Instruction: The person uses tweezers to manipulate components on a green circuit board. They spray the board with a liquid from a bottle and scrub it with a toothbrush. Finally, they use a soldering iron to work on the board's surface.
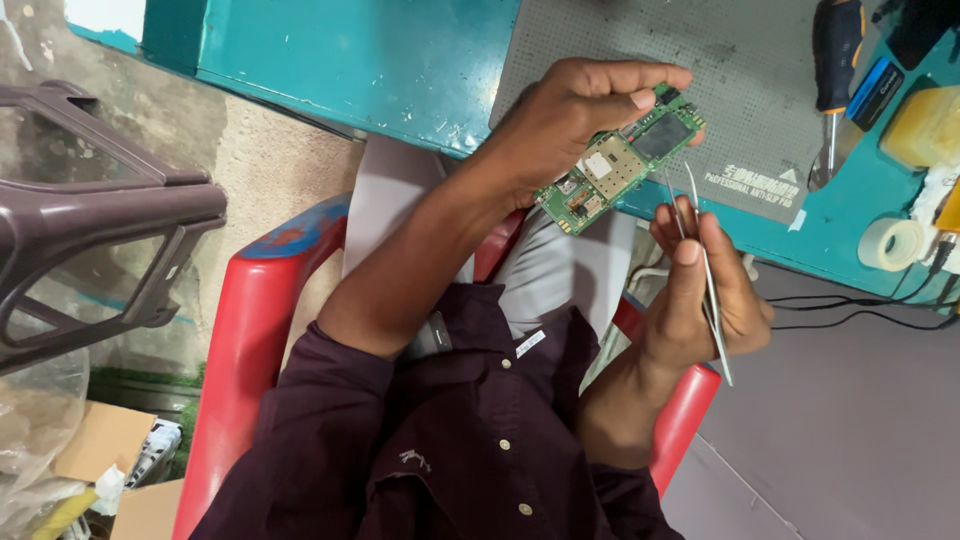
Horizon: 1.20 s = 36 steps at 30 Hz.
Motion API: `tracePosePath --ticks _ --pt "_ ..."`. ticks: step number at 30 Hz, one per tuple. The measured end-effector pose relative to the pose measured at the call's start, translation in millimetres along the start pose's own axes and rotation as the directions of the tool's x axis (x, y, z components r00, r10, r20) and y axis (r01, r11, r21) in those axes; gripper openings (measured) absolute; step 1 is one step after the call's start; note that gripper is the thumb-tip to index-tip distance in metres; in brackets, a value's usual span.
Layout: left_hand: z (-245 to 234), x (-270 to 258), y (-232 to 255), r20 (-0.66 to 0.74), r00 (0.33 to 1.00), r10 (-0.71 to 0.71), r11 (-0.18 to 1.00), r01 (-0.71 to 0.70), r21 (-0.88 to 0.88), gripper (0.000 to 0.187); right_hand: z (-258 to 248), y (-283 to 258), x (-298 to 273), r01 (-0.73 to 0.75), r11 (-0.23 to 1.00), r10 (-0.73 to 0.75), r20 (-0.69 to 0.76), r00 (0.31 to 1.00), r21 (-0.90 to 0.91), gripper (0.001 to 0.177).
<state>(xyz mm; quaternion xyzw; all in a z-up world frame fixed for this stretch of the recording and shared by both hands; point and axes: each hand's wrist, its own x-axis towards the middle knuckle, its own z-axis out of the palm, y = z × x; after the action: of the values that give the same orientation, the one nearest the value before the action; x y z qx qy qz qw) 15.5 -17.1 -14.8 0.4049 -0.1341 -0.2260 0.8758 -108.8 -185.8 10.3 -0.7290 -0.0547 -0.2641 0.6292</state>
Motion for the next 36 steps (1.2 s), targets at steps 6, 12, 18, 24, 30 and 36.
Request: tracePosePath --ticks 6,12,18,24,30,36 --pt "1 -1 2 0.003 1.0 -0.012 0.999 0.012 0.041 0.04 5 -12 3 0.046 0.986 -0.034 0.074 0.997 -0.162 0.017" --pt "0 -1 -1 -0.012 0.999 0.036 0.994 -0.034 0.106 0.039 9 -19 5 0.088 0.97 -0.065 0.109 0.992 -0.225 0.018" --pt "-1 -1 -6 -0.01 0.999 0.042 0.992 -0.04 0.122 0.037 11 -24 10 0.096 0.962 -0.066 0.125 0.99 -0.256 0.017" --pt "1 -4 -5 0.015 0.995 0.098 0.973 -0.099 0.211 0.037 7 -21 13 0.057 0.974 -0.027 0.136 0.99 -0.221 0.018" --pt "8 -7 -2 0.013 0.997 0.078 0.983 -0.079 0.165 0.039 10 -2 14 0.03 0.994 -0.022 0.075 0.997 -0.104 0.021" --pt "7 -4 -5 -0.011 0.989 0.149 0.919 -0.134 0.37 0.043 10 2 22 0.041 0.988 -0.028 0.089 0.996 -0.147 0.021"
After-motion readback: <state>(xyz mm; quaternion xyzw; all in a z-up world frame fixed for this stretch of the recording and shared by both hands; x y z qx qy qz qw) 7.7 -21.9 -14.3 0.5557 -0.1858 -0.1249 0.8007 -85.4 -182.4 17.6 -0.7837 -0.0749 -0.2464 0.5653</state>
